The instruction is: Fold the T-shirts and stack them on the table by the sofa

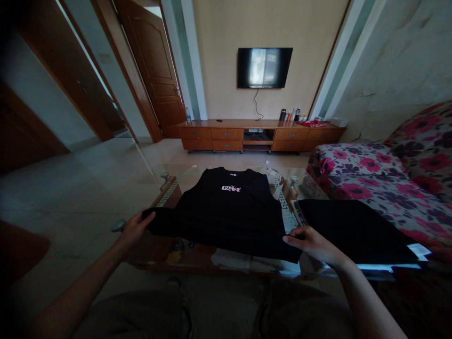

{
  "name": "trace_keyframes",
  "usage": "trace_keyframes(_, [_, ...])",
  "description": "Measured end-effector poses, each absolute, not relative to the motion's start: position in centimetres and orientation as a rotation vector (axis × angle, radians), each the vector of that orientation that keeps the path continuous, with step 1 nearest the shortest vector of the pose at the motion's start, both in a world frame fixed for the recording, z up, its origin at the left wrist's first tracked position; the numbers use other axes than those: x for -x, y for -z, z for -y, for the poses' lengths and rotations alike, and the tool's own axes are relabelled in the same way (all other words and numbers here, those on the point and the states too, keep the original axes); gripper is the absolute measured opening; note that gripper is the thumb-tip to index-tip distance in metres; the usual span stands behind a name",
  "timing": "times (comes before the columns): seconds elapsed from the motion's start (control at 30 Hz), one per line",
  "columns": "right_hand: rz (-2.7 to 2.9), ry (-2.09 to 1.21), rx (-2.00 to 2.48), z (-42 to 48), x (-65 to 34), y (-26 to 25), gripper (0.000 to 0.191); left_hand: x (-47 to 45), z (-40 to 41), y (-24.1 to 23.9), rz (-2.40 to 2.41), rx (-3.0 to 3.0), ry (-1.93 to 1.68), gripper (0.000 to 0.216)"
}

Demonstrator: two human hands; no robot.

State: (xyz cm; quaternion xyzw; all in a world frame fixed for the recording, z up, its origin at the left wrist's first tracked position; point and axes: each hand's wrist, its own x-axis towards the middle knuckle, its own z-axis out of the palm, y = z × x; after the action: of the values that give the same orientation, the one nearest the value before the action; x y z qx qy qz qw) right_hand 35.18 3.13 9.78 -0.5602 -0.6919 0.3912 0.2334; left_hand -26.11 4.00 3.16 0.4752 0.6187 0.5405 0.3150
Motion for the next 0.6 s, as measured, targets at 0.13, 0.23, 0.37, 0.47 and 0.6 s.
trace_keyframes(0.13, [1.849,-1.104,1.482,-3.3,-35.2,-9.9,0.049,26.8,-3.6,-3.3,-1.547,-1.247,-1.463,0.057])
trace_keyframes(0.23, [1.727,-0.993,1.368,-3.8,-35.1,-9.9,0.042,26.8,-3.3,-3.6,-1.481,-1.121,-1.538,0.053])
trace_keyframes(0.37, [1.521,-1.015,1.284,-4.3,-35.5,-9.3,0.034,26.6,-3.1,-3.8,-1.359,-0.962,-1.607,0.047])
trace_keyframes(0.47, [1.458,-1.123,1.296,-4.3,-35.8,-9.0,0.035,26.6,-3.1,-3.7,-1.317,-0.939,-1.622,0.046])
trace_keyframes(0.6, [1.468,-1.209,1.468,-4.3,-36.4,-8.5,0.046,26.7,-3.2,-3.4,-1.277,-0.940,-1.612,0.048])
